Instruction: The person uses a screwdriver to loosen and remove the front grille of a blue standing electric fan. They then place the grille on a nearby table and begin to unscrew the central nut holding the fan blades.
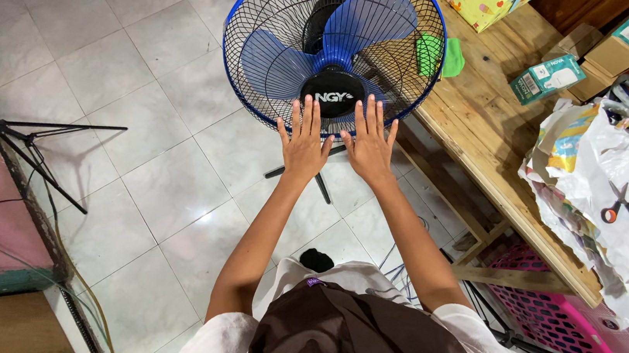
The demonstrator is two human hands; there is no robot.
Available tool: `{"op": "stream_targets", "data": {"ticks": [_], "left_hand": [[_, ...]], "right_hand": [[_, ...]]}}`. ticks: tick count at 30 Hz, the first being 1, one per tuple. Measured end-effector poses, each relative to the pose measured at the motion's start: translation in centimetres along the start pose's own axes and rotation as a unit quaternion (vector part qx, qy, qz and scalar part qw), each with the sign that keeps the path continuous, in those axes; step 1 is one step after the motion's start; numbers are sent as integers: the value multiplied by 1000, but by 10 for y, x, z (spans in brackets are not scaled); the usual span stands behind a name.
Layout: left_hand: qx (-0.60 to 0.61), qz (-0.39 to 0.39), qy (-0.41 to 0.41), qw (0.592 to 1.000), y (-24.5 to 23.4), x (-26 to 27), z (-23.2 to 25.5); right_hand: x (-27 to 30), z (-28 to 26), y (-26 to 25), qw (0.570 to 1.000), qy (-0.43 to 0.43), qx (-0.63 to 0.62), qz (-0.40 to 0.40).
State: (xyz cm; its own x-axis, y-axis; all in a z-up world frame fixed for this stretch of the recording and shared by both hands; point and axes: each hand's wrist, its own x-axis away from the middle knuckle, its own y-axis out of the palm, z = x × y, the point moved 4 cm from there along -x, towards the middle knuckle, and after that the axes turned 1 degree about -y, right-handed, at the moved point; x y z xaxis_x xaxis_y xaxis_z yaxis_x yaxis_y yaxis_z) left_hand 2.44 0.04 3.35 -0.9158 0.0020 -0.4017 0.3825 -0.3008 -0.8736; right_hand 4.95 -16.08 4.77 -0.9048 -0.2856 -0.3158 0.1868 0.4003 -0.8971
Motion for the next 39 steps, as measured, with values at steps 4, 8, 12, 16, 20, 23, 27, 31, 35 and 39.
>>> {"op": "stream_targets", "data": {"ticks": [4,8,12,16,20,23,27,31,35,39], "left_hand": [[5,1,-1,1000,-2,-2,0],[12,-7,-4,1000,-2,-3,0],[9,-2,0,1000,-1,-4,0],[5,6,3,1000,0,-5,0],[4,10,10,1000,1,-7,0],[7,-3,6,1000,2,-7,0],[4,2,12,1000,1,-9,0],[5,8,18,1000,1,-11,2],[14,11,29,999,4,-16,11],[12,30,58,998,9,-22,21]], "right_hand": [[-1,-1,1,1000,5,-4,-3],[-1,-1,1,1000,5,-2,0],[-1,0,1,1000,6,2,2],[-3,0,1,1000,9,6,2],[-4,-1,0,1000,7,3,4],[-4,-1,-1,1000,8,0,2],[-6,-2,-3,1000,10,4,4],[-7,-1,-5,1000,11,6,16],[-7,7,-10,999,22,10,26],[-7,16,-12,999,41,17,31]]}}
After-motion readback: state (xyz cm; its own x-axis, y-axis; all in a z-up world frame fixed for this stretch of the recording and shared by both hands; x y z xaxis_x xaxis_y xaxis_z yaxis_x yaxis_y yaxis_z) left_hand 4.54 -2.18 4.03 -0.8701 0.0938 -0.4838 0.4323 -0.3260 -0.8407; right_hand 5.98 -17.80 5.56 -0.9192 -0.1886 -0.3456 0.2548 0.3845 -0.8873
